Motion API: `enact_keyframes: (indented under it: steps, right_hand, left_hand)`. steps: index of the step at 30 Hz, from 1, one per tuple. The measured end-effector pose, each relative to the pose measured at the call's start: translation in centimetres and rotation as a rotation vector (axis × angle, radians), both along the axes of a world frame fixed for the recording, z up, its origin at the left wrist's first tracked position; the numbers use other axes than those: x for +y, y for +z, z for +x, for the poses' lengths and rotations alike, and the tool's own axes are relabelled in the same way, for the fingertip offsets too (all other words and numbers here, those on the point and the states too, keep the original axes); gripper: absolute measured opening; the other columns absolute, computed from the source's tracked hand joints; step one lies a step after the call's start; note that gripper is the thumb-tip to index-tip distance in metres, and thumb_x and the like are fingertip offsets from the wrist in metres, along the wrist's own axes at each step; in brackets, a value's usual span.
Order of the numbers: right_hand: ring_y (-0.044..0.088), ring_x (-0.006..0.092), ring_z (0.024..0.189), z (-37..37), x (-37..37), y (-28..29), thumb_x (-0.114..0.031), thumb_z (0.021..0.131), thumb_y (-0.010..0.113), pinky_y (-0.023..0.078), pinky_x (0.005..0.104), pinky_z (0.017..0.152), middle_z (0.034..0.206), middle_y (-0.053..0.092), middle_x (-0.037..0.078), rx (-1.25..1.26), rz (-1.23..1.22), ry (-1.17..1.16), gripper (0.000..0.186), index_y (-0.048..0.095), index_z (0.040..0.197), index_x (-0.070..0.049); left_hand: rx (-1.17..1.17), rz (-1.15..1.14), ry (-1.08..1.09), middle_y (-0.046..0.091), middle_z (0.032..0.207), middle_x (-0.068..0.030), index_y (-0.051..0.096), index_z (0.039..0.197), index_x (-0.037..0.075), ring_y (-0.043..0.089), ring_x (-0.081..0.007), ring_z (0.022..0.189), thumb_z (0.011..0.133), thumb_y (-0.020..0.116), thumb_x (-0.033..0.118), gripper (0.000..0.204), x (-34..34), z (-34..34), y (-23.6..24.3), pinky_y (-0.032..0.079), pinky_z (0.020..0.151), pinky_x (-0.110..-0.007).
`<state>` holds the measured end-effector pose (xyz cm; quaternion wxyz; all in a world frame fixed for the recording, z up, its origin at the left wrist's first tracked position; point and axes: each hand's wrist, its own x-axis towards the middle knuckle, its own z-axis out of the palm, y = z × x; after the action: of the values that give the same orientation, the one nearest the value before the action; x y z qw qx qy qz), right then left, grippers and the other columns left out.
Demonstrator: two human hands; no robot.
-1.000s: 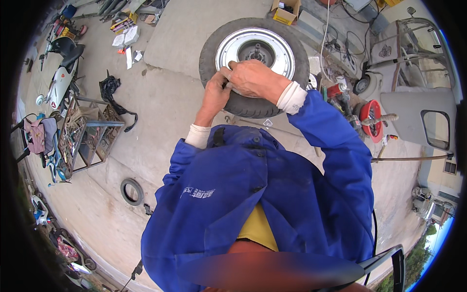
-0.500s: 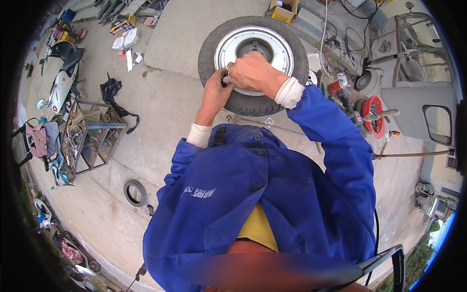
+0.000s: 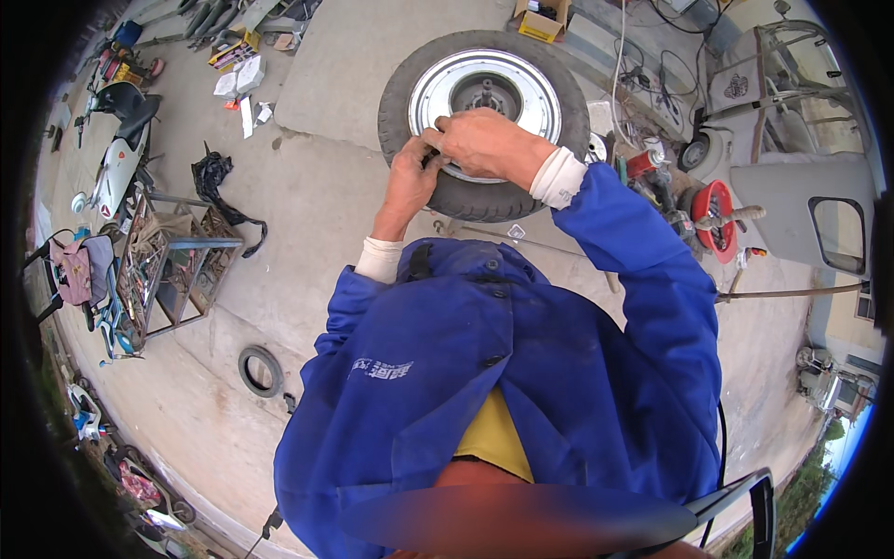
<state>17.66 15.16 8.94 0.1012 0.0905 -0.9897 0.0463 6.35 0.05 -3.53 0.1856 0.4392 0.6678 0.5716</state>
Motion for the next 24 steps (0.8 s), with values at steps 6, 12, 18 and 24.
enact_keyframes:
  steps: [6,12,18,24]
  right_hand:
    - [0.08,0.0359,0.084,-0.8,-1.4,2.5,-0.021,0.092,0.076,0.062,0.0452,0.072,0.093,0.078,0.019,-0.289,0.154,-0.139,0.032,0.071,0.115,0.001]
    - [0.079,0.0377,0.082,-0.3,-0.6,-0.2,-0.018,0.087,0.076,0.06,0.0466,0.069,0.086,0.077,0.021,-0.115,0.071,-0.045,0.021,0.076,0.096,0.001]
    - [0.078,0.0375,0.079,0.3,-1.2,0.9,-0.032,0.1,0.071,0.061,0.0465,0.069,0.09,0.078,0.019,-0.059,0.003,-0.16,0.034,0.07,0.116,-0.001]
    - [0.079,0.036,0.09,0.1,-1.6,1.1,-0.034,0.1,0.072,0.061,0.0467,0.074,0.102,0.077,0.018,-0.315,0.152,-0.158,0.037,0.067,0.118,-0.002]
  left_hand:
    - [0.105,-0.105,0.131,0.074,0.107,-0.0201,0.073,0.115,-0.002,0.073,-0.0379,0.1,0.092,0.076,0.0,0.023,0.2,0.9,0.9,0.057,0.087,-0.044]
    - [0.076,-0.013,-0.037,0.074,0.106,-0.0204,0.072,0.114,-0.001,0.073,-0.0396,0.1,0.091,0.076,0.0,0.023,-0.5,0.3,1.9,0.057,0.088,-0.046]
    - [0.143,-0.046,0.111,0.073,0.108,-0.0188,0.072,0.115,-0.002,0.073,-0.0373,0.097,0.091,0.079,0.001,0.025,0.1,1.0,0.5,0.056,0.087,-0.046]
    - [0.045,0.016,0.05,0.072,0.105,-0.0217,0.072,0.112,-0.003,0.072,-0.0426,0.098,0.09,0.079,0.003,0.024,-0.8,0.9,0.5,0.056,0.086,-0.048]
